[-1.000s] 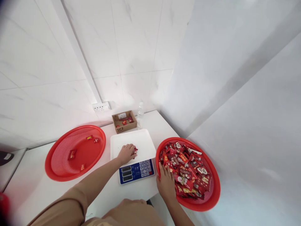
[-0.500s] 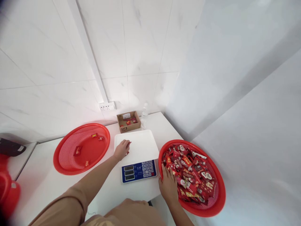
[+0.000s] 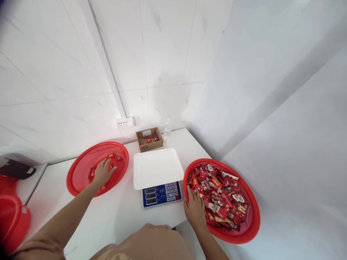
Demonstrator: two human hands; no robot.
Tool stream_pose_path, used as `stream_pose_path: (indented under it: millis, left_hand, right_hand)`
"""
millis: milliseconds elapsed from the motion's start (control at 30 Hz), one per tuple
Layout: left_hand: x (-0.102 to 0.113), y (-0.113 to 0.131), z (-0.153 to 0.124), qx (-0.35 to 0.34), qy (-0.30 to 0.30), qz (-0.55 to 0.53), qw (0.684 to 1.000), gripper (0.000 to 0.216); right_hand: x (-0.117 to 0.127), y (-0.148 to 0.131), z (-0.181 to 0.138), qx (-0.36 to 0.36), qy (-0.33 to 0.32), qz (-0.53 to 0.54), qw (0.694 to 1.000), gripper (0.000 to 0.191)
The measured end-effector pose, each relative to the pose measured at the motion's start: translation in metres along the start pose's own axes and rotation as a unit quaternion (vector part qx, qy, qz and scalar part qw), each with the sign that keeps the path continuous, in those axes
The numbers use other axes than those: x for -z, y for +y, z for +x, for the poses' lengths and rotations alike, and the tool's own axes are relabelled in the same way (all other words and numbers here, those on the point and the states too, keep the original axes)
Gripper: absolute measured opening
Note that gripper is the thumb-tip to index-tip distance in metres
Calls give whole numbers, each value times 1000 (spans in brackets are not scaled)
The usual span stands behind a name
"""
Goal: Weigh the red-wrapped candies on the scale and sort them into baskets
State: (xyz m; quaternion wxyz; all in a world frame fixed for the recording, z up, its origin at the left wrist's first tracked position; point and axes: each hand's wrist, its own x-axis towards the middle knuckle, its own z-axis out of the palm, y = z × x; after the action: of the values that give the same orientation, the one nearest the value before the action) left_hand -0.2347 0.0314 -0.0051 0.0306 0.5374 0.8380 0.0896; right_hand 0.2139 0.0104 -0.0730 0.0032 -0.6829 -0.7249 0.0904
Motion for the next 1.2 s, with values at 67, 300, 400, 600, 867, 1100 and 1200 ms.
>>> stream_pose_path:
  millis: [67,300,400,600,867,1100,1200]
  left_hand:
    - [-12,-3,-16,0,-56,-6,998,55]
    - [-22,13,-56,-25,-159,-37,986,56]
    - [-19,19,-64,-38,-162,-31,986,55]
    - [-12,31,-79,-38,-191,-16,981,55]
    - [-13,42,-94,-2,-153,-36,988,57]
    - [-25,65,-110,14,-56,-37,998,58]
    - [-28,74,-117,9,-22,-57,998,57]
  right_hand:
    - [-1,0,0,1,9,9,1000,56]
    - [7,-2,0,9,28,64,998,56]
    - [10,0,-2,16,46,93,994,55]
    - [8,4,-2,25,82,153,984,49]
    - [11,16,0,41,101,307,945,39]
    - [37,51,4,16,67,364,929,41]
    - [52,70,14,1,111,342,933,45]
